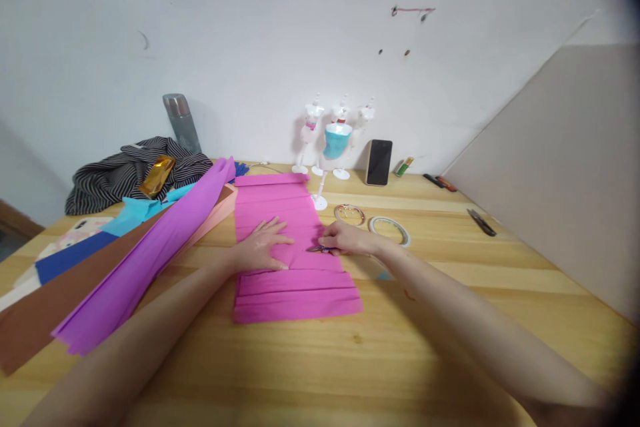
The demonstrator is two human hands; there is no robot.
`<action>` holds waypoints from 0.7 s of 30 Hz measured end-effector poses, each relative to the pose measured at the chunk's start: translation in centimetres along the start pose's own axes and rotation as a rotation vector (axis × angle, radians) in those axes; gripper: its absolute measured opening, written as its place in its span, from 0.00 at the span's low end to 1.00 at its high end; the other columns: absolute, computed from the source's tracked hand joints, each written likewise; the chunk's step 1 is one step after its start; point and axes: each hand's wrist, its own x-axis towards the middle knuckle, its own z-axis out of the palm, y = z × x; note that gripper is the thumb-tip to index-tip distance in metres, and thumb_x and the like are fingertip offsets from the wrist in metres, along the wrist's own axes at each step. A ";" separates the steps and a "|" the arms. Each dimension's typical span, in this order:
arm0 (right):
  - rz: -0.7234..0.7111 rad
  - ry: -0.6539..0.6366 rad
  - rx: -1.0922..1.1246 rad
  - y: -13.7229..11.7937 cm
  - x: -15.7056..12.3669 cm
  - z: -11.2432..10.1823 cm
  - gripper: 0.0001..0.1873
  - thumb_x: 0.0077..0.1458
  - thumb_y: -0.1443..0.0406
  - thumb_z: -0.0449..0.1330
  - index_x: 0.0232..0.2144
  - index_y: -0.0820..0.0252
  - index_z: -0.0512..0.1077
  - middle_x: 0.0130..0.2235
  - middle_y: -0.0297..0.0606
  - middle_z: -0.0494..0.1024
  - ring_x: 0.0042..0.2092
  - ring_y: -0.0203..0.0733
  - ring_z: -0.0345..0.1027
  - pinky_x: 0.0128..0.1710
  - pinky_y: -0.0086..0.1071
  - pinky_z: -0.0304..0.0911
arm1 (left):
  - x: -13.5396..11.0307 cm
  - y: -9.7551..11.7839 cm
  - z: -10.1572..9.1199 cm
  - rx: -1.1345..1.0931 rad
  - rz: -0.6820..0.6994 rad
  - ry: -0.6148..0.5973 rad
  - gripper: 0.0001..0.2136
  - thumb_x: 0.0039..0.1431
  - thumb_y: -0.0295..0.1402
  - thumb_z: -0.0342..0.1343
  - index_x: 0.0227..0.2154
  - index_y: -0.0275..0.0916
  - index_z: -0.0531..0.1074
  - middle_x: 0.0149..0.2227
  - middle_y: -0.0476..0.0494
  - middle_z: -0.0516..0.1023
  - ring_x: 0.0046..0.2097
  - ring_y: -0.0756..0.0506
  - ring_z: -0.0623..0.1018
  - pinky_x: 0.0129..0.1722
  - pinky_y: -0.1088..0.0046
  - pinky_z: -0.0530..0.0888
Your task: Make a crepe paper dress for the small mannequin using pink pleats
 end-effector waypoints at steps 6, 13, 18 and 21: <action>-0.005 0.008 0.060 -0.5 -0.1 0.3 0.17 0.48 0.56 0.56 0.16 0.60 0.63 0.15 0.28 0.61 0.18 0.28 0.47 0.20 0.28 0.43 | 0.1 -0.5 0.3 0.009 0.020 0.014 0.31 0.48 0.47 0.64 0.56 0.43 0.68 0.68 0.36 0.51 0.69 0.34 0.45 0.65 0.50 0.46; -0.031 0.036 -0.054 -0.8 1.3 1.0 0.18 0.51 0.56 0.55 0.16 0.61 0.65 0.17 0.31 0.65 0.20 0.31 0.52 0.23 0.30 0.48 | 0.2 -0.3 0.3 0.034 0.005 0.004 0.32 0.49 0.47 0.63 0.57 0.41 0.68 0.68 0.33 0.51 0.69 0.33 0.46 0.65 0.50 0.45; -0.020 0.032 -0.088 -1.8 1.6 1.4 0.17 0.51 0.58 0.55 0.15 0.59 0.63 0.16 0.30 0.63 0.19 0.31 0.50 0.23 0.30 0.48 | 0.2 -0.3 0.3 0.019 0.011 0.011 0.31 0.49 0.46 0.63 0.56 0.43 0.69 0.68 0.36 0.52 0.69 0.33 0.46 0.65 0.49 0.45; -0.012 0.028 -0.095 -2.3 1.7 1.5 0.17 0.52 0.59 0.54 0.15 0.59 0.62 0.15 0.29 0.61 0.19 0.31 0.49 0.22 0.31 0.47 | 0.2 -0.4 0.4 0.013 0.008 0.018 0.31 0.48 0.46 0.64 0.56 0.43 0.69 0.68 0.36 0.52 0.69 0.33 0.46 0.65 0.49 0.44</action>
